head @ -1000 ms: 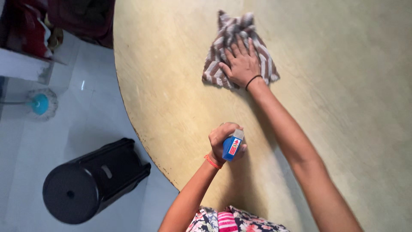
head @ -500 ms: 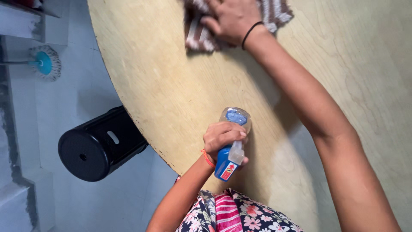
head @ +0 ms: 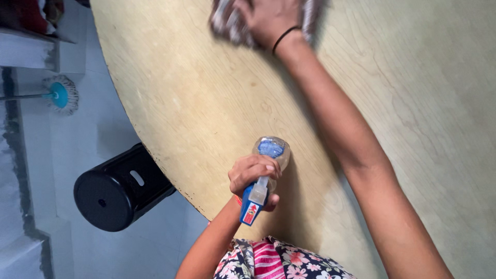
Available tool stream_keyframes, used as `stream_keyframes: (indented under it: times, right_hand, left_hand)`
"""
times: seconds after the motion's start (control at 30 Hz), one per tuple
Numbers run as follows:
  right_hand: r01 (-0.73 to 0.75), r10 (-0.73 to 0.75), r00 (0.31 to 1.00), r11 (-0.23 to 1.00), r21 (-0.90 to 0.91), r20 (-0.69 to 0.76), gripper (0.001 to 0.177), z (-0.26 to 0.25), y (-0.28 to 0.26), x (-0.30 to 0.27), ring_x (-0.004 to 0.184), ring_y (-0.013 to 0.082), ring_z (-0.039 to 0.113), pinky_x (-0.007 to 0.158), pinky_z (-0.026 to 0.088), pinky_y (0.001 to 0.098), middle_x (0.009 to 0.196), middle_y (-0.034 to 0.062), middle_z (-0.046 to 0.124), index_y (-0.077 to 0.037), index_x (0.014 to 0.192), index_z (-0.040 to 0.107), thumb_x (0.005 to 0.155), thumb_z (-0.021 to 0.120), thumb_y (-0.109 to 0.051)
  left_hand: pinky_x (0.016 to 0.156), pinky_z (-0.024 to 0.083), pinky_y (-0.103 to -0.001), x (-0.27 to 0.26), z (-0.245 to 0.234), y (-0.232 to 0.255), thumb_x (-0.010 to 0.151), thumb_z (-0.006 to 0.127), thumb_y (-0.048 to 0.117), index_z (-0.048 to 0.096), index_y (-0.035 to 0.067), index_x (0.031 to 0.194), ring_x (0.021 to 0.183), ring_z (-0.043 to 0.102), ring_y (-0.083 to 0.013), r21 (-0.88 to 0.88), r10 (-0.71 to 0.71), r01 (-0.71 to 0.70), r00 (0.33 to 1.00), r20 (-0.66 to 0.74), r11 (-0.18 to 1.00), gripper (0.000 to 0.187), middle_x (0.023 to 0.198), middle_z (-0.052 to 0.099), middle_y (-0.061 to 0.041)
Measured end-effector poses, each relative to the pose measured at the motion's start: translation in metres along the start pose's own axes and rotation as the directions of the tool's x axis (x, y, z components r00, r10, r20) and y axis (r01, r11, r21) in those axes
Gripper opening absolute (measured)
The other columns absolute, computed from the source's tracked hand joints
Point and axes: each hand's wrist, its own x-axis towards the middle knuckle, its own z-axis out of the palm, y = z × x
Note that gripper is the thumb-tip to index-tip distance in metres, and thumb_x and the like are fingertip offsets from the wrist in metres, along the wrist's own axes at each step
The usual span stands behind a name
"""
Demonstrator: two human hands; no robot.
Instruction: The person cleans a round wooden table by spraying a cleaning solution from a blue bottle and wiping the surface with a striped cloth. The person moves around the table to cover different areas, repeatedly applying the spray and wiping until the entire surface is treated.
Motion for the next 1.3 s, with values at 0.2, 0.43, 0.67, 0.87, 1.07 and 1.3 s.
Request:
stream_keyframes:
  times: [0.2,0.43,0.67,0.87,1.07,1.3]
  right_hand:
    - [0.652,-0.651,0.757,0.758,0.009,0.058,0.058,-0.057,-0.033,-0.075,0.156,0.0270,0.030,0.126,0.014,0.0570,0.168,0.0065,0.044,-0.020,0.132,0.071,0.100,0.056,-0.067]
    - [-0.264,0.269,0.961,0.961,-0.078,0.066,0.060,-0.139,0.063,-0.094,0.147,0.0355,0.038,0.124,0.013,0.0641,0.149,0.0138,0.055,-0.016,0.149,0.060,0.105,0.054,-0.057]
    - [0.061,-0.046,0.995,0.979,-0.193,0.085,0.071,-0.157,0.029,-0.255,0.156,0.0382,0.020,0.124,0.005,0.0656,0.152,0.0198,0.046,-0.018,0.155,0.061,0.099,0.055,-0.060]
    - [-0.383,0.376,0.922,0.860,-0.337,-0.090,0.059,-0.208,0.086,-0.389,0.159,0.0359,0.022,0.125,0.004,0.0637,0.171,0.0140,0.037,-0.014,0.136,0.066,0.101,0.051,-0.059]
    - [-0.708,0.559,0.695,0.426,-0.563,-0.452,0.062,-0.198,0.068,-0.481,0.158,0.0403,0.031,0.126,0.008,0.0616,0.155,0.0178,0.053,-0.005,0.141,0.062,0.113,0.052,-0.060]
    - [-0.636,0.543,0.769,0.704,-0.315,-0.338,0.061,-0.213,0.020,-0.527,0.155,0.0384,0.032,0.126,0.010,0.0639,0.148,0.0191,0.055,-0.020,0.155,0.053,0.104,0.053,-0.052]
  left_hand:
    - [0.066,0.063,-0.037,0.007,0.010,-0.006,0.093,0.075,0.033,0.058,-0.002,0.113,0.069,0.071,-0.0252,-0.007,-0.008,0.009,1.000,0.026,1.000,0.043,0.076,0.064,-0.010]
    - [0.071,0.059,-0.035,0.002,0.012,-0.008,0.093,0.074,0.038,0.060,0.001,0.113,0.072,0.071,-0.0233,0.101,-0.010,0.012,1.000,-0.024,0.995,0.044,0.078,0.066,-0.009]
    - [0.078,0.059,-0.034,-0.004,0.012,-0.017,0.091,0.072,0.034,0.060,0.000,0.113,0.079,0.071,-0.0193,0.119,-0.052,0.060,0.996,-0.071,0.991,0.042,0.088,0.067,-0.008]
    - [0.086,0.060,-0.034,-0.030,0.016,-0.012,0.089,0.076,0.014,0.057,-0.001,0.121,0.088,0.070,-0.0193,-0.053,-0.086,0.088,0.996,0.024,0.995,0.040,0.100,0.068,-0.011]
    - [0.084,0.059,-0.032,-0.073,0.038,0.030,0.083,0.077,0.009,0.055,0.001,0.127,0.089,0.069,-0.0177,-0.192,-0.038,0.072,0.984,0.175,0.979,0.049,0.097,0.068,-0.008]
    - [0.085,0.058,-0.031,-0.101,0.031,0.098,0.079,0.084,0.005,0.055,0.001,0.124,0.091,0.067,-0.0177,-0.255,-0.210,0.416,0.793,0.572,0.873,0.054,0.100,0.066,-0.009]
